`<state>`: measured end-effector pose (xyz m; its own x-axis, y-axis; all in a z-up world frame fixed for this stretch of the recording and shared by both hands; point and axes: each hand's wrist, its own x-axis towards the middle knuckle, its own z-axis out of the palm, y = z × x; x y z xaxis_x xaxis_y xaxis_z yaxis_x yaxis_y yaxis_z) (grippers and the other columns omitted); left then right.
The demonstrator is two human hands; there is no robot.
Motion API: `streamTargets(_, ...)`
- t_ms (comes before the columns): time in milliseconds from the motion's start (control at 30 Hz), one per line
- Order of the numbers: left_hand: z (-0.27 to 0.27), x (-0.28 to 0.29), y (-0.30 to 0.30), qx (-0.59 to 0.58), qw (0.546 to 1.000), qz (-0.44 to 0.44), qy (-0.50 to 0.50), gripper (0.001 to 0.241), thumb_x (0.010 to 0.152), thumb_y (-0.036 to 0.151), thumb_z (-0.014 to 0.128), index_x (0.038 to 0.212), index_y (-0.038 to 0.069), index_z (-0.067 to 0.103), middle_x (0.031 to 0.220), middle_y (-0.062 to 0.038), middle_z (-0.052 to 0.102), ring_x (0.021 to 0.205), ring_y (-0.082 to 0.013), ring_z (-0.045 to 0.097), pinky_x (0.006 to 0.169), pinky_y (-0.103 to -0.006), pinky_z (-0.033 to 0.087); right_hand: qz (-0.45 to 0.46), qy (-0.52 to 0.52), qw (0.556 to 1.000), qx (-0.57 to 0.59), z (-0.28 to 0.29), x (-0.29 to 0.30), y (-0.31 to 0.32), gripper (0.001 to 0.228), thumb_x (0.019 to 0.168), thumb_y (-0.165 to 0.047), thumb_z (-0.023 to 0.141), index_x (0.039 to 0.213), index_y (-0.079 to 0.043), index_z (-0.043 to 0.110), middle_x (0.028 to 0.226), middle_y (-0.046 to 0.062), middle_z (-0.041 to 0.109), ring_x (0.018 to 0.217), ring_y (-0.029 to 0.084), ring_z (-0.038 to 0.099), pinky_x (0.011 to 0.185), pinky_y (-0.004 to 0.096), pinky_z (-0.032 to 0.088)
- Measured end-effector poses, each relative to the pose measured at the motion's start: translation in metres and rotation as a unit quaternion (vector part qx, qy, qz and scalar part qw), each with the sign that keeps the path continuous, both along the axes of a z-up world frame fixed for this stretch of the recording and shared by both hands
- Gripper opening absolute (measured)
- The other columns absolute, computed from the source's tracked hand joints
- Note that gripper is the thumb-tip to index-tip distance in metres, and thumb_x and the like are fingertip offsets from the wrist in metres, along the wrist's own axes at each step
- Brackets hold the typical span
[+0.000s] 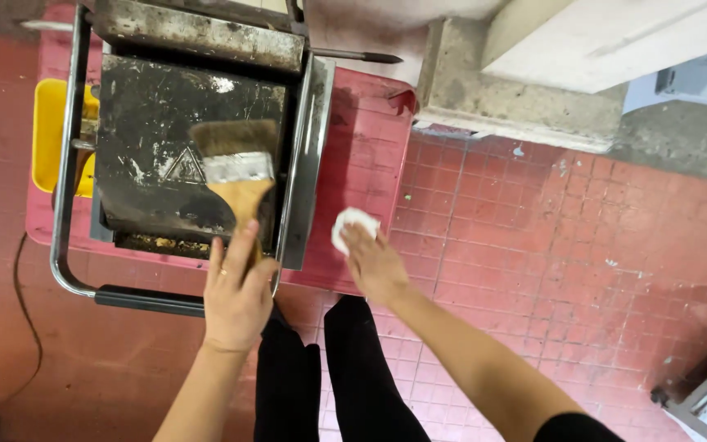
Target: Cleaning a food preparation counter and a sandwich press using a cloth and brush.
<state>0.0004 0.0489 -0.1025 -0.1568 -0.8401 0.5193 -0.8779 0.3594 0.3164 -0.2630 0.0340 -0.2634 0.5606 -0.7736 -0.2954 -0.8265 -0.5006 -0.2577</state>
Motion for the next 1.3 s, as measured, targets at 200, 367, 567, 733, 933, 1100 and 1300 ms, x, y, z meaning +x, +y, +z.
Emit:
streamTargets(200,0.01,-0.006,-0.007,0.041,0.998,0.037,-0.005,0.016,0.097,0.002,0.06,0.103,0.017,0.06,0.155,-0.016,0.058,0.139,-0.0307,0.06,0.121,-0.0529,0.041,-0.002,0.0,0.994,0.109,0.017,-0.007,0.022,0.062,0.111,-0.049,0.023,0.165,-0.021,0.032,0.174,0.001,0.025,0.161,0.021,0.018,0.13,0.049,0.007)
streamTargets(367,0.005,-0.006,-0.005,0.047,0.998,0.047,-0.002,0.016,0.096,0.003,0.06,0.103,0.018,0.06,0.158,-0.014,0.056,0.142,-0.0287,0.057,0.123,-0.0513,0.038,-0.079,-0.082,0.991,-0.066,0.002,-0.018,-0.033,0.061,0.106,-0.037,0.048,0.158,-0.006,0.046,0.162,0.017,0.047,0.151,0.033,0.044,0.124,0.056,0.027)
streamTargets(567,0.003,-0.006,-0.003,0.056,0.997,0.057,-0.011,0.019,0.096,0.0,0.058,0.104,0.017,0.061,0.158,-0.016,0.056,0.142,-0.0297,0.057,0.122,-0.0531,0.039,-0.088,-0.007,0.993,-0.082,0.001,-0.024,-0.171,0.061,0.111,-0.035,0.041,0.164,-0.005,0.039,0.169,0.019,0.036,0.157,0.036,0.033,0.125,0.06,0.024)
streamTargets(733,-0.003,-0.005,-0.001,0.053,0.997,0.053,0.02,0.02,0.095,-0.001,0.059,0.104,0.017,0.06,0.157,-0.018,0.057,0.14,-0.0322,0.058,0.122,-0.0543,0.039,-0.097,-0.051,0.994,-0.022,-0.002,-0.01,-0.182,0.061,0.109,-0.033,0.039,0.163,-0.005,0.035,0.17,0.019,0.03,0.156,0.038,0.03,0.127,0.058,0.026)
streamTargets(933,-0.002,-0.003,-0.004,0.045,0.997,0.044,0.041,0.02,0.094,-0.003,0.059,0.102,0.016,0.06,0.154,-0.021,0.058,0.139,-0.0338,0.059,0.121,-0.0562,0.04,0.009,-0.099,0.994,-0.047,-0.014,-0.015,-0.082,0.06,0.101,-0.024,0.047,0.157,-0.004,0.047,0.16,0.022,0.047,0.15,0.04,0.043,0.118,0.056,0.039)
streamTargets(1100,-0.005,-0.003,-0.002,0.034,0.998,0.043,0.033,0.021,0.094,-0.003,0.061,0.103,0.016,0.06,0.154,-0.022,0.058,0.139,-0.0347,0.059,0.12,-0.0567,0.041,0.087,-0.048,0.995,-0.009,-0.012,-0.028,-0.049,0.06,0.107,-0.04,0.041,0.162,-0.017,0.04,0.17,0.006,0.036,0.158,0.028,0.031,0.124,0.048,0.032)
streamTargets(1300,-0.008,-0.002,0.002,0.074,0.996,0.034,0.034,0.022,0.092,-0.002,0.06,0.107,0.015,0.059,0.157,-0.023,0.054,0.143,-0.0335,0.055,0.122,-0.0568,0.039,-0.01,-0.043,0.998,-0.047,0.01,0.006,-0.155,0.066,0.103,-0.037,0.048,0.161,-0.005,0.042,0.164,0.02,0.044,0.152,0.035,0.041,0.125,0.053,0.032)
